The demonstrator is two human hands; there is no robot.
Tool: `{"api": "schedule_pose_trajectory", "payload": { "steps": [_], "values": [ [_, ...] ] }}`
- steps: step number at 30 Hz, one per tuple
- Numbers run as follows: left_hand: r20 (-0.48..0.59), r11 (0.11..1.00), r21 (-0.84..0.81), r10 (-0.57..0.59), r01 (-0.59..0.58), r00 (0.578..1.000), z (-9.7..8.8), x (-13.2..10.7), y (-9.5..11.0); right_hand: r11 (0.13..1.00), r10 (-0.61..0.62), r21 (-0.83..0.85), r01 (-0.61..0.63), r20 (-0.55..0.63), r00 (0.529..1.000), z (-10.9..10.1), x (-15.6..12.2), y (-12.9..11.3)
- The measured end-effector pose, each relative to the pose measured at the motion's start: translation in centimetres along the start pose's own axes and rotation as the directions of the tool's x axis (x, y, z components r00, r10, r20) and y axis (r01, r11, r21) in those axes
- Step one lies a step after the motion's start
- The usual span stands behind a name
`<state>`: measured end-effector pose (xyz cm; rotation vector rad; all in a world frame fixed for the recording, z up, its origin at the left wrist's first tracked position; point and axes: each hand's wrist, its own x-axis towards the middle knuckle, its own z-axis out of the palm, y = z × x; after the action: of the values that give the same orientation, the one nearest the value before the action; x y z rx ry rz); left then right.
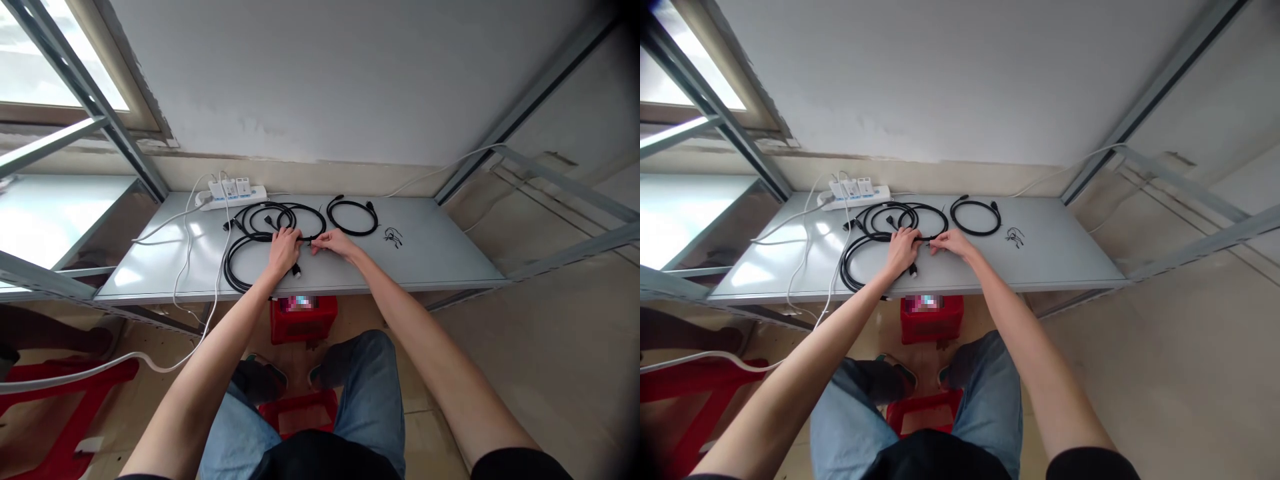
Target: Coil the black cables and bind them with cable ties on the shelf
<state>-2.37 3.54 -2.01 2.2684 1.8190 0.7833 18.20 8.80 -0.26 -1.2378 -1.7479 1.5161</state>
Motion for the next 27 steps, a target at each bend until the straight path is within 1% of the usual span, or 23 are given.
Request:
{"api": "schedule_pose_trajectory", "payload": {
  "steps": [2,5,9,13,15,21,24,27],
  "values": [
    [0.002,1.000,-0.009,0.000,0.000,1.000,0.0,0.0,0.0,0.999,-0.021,-0.032,0.021,-0.011,1.000,0.4,0.0,0.1],
    [0.004,1.000,-0.021,-0.001,0.001,1.000,-0.3,0.0,0.0,0.998,-0.022,-0.052,0.021,-0.021,1.000,1.0,0.1,-0.2],
    [-0.007,1.000,-0.013,-0.012,0.012,1.000,-0.5,0.0,0.0,1.000,0.019,-0.011,-0.019,-0.003,1.000,1.0,0.2,-0.9],
    [-0.022,1.000,-0.023,-0.022,0.022,1.000,-0.4,0.0,-0.2,0.999,0.052,0.011,-0.052,0.005,0.999,0.8,0.4,-1.5],
    [-0.027,1.000,-0.025,-0.020,0.019,0.999,-0.2,0.1,-0.4,0.998,0.062,0.015,-0.062,-0.017,0.998,1.1,0.5,-1.7],
    [-0.020,0.999,-0.003,-0.034,0.034,0.999,-0.3,0.2,-0.4,0.991,0.125,0.064,-0.117,-0.154,0.980,2.9,0.8,-2.2],
    [-0.016,0.999,0.005,-0.042,0.042,0.999,-0.4,0.2,-0.3,0.994,0.100,0.055,-0.092,-0.174,0.980,3.3,0.7,-2.1],
    [-0.015,0.999,0.008,-0.039,0.039,0.999,-0.5,0.2,-0.3,0.996,0.081,0.048,-0.073,-0.184,0.979,3.1,0.4,-1.9]
  ]
}}
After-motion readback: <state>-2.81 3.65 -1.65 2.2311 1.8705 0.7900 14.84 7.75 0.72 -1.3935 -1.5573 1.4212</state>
